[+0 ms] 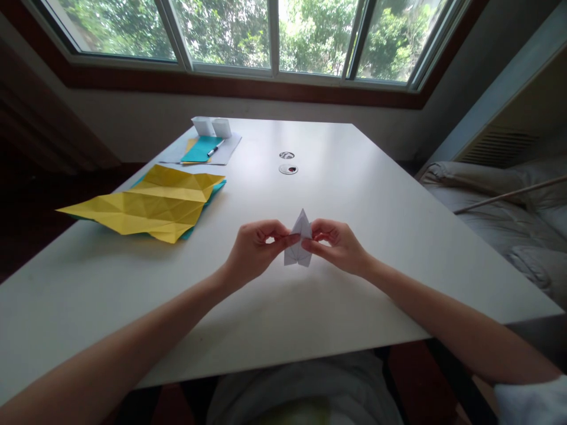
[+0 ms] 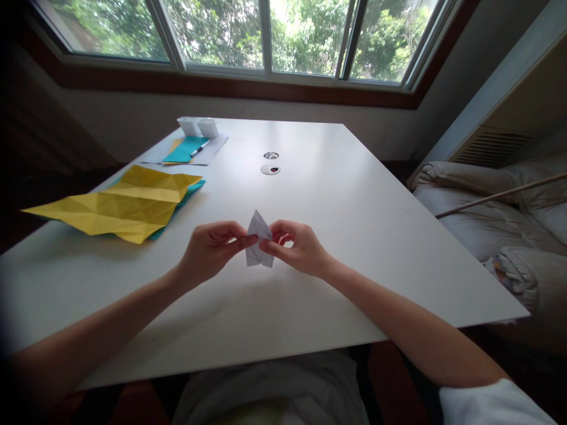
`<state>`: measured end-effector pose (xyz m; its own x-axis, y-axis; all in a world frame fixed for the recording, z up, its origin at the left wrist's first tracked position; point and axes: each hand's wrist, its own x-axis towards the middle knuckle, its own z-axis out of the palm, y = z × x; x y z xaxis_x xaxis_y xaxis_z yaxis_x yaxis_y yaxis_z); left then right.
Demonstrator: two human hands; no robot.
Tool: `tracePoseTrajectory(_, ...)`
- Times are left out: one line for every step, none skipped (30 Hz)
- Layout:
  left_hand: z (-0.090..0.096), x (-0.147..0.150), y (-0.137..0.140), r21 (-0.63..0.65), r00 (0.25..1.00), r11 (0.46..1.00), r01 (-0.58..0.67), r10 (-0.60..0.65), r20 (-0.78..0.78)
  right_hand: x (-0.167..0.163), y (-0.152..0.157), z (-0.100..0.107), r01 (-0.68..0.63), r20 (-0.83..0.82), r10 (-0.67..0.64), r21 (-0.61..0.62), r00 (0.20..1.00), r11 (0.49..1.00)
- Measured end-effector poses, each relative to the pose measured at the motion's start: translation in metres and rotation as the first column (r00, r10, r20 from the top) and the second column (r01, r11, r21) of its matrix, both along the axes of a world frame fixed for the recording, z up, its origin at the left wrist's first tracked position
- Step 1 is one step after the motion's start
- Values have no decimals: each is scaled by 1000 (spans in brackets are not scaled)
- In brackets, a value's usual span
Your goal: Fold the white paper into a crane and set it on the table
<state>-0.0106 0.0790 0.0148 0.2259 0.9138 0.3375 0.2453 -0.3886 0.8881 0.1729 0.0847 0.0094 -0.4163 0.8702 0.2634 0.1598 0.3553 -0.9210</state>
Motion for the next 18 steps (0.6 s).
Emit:
tracePoseTrajectory(0, 0, 0, -2, 1000, 1000, 2, -2, -10, 0, 0, 1, 24, 8, -24, 19, 1000, 1000)
tracePoseTrajectory(0, 0, 0, -8, 1000, 1000, 9, -9, -11, 0, -1, 1, 59, 23, -60, 46, 998, 997)
tracePoseTrajectory(-1, 0, 0, -21, 1000, 999, 24, -24, -4, 0, -1, 2, 97, 43, -101, 78, 994, 992)
tracePoseTrajectory(-1, 0, 0, -39, 999, 998, 47, -47, 8, 0, -1, 2, 132, 64, -139, 110, 988, 985)
tracePoseTrajectory(-2, 0, 0, -55, 997, 996, 75, -74, 25, 1, 0, 2, 156, 81, -168, 135, 982, 978)
tracePoseTrajectory(-2, 0, 0, -67, 994, 992, 105, -102, 42, 1, 0, 2, 172, 88, -186, 150, 979, 974)
tracePoseTrajectory(-2, 0, 0, -73, 990, 988, 133, -128, 60, 2, 1, 2, 178, 87, -193, 153, 977, 972)
tracePoseTrajectory(-2, 0, 0, -74, 987, 986, 150, -144, 77, 3, 1, 2, 177, 82, -191, 149, 978, 973)
tracePoseTrajectory(-2, -1, 1, -72, 984, 985, 156, -149, 95, 3, 2, 2, 170, 77, -182, 141, 980, 975)
tracePoseTrajectory(-2, -1, 1, -68, 983, 986, 152, -143, 113, 4, 3, 2, 160, 73, -170, 134, 983, 978)
tracePoseTrajectory(-2, -1, 1, -64, 983, 988, 140, -131, 128, 5, 4, 1, 151, 70, -161, 130, 984, 980)
tracePoseTrajectory(-3, -1, 2, -57, 984, 991, 122, -114, 136, 6, 5, 0, 147, 68, -156, 128, 985, 981)
tracePoseTrajectory(-3, -2, 2, -46, 987, 994, 99, -92, 133, 6, 5, 0, 148, 63, -156, 127, 986, 981)
tracePoseTrajectory(-4, -2, 2, -34, 990, 996, 77, -72, 120, 7, 6, -1, 151, 55, -159, 126, 986, 980)
tracePoseTrajectory(-4, -2, 3, -22, 993, 998, 60, -58, 100, 7, 6, -2, 156, 46, -163, 123, 986, 980)
tracePoseTrajectory(-5, -2, 3, -10, 996, 999, 50, -49, 77, 7, 6, -2, 160, 35, -166, 118, 986, 980)
tracePoseTrajectory(-5, -2, 2, 1, 997, 999, 47, -47, 54, 7, 6, -3, 162, 25, -166, 110, 986, 981)
tracePoseTrajectory(-5, -2, 2, 10, 998, 999, 51, -52, 36, 7, 6, -3, 163, 14, -165, 99, 986, 982)
